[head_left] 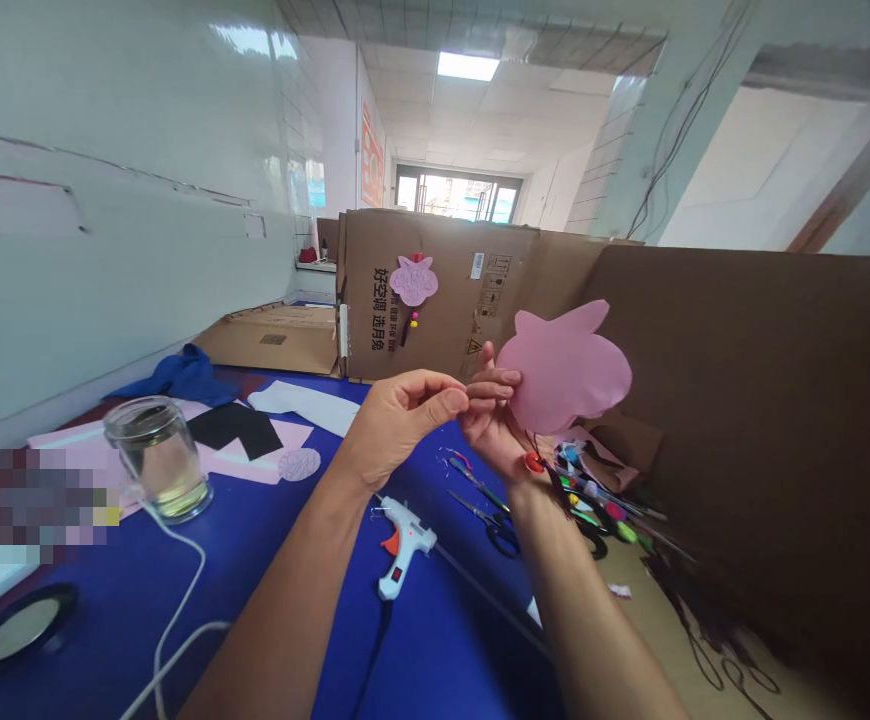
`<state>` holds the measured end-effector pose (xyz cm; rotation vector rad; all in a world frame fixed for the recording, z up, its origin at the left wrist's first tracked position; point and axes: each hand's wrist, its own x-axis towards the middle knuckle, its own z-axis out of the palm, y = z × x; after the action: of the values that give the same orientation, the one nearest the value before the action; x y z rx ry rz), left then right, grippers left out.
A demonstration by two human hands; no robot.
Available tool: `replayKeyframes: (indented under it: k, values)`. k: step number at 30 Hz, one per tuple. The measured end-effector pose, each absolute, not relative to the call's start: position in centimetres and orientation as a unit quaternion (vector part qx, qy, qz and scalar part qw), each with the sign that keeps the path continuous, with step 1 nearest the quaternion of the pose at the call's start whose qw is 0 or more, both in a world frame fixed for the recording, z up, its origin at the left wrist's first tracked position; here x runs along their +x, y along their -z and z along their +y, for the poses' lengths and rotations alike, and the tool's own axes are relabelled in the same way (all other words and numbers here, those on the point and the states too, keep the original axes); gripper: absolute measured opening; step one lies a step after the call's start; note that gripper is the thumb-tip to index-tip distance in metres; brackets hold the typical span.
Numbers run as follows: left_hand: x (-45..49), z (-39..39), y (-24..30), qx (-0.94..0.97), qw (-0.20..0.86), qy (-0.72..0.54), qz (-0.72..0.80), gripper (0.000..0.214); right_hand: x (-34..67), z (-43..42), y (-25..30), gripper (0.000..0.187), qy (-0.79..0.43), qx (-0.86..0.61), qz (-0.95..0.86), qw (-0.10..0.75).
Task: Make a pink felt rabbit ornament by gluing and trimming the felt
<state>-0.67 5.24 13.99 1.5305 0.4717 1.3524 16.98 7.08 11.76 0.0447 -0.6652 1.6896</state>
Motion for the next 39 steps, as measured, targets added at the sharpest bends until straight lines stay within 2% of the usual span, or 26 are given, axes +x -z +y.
replayKeyframes:
  k: [6,12,17,24,29,33,39]
  values:
    - [-0.5,5.0,-13.9,0.633,0.487,-0.567,0.2,0.031,17.1,7.4,-11.7,0.023,-0.673,-0.065,-0.372,0.636]
    - [0.2,4.3,-14.2,0.641,0.488,-0.561,0.192,0.026,17.1,7.8,-11.4,0.035,-0.612,-0.113,-0.438,0.648]
    - [0.8,3.5,-14.7,0.671,0.429,-0.568,0.208,0.025,16.9,8.7,-11.5,0.046,-0.59,-0.117,-0.44,0.667]
    - [1.8,3.0,-14.3,0.689,0.341,-0.573,0.282,0.037,16.1,8.8,-11.1,0.033,-0.525,-0.194,-0.412,0.719]
    - [2.0,4.7,-13.1,0.627,0.368,-0.596,0.342,0.029,15.6,8.1,-11.3,0.039,-0.437,-0.222,-0.386,0.781]
    - [1.7,6.2,-12.1,0.578,0.408,-0.629,0.322,0.016,15.4,7.8,-11.6,0.04,-0.419,-0.235,-0.377,0.792]
    - [1.4,6.4,-12.3,0.529,0.439,-0.654,0.317,0.016,15.2,7.3,-12.0,0.047,-0.395,-0.245,-0.403,0.789]
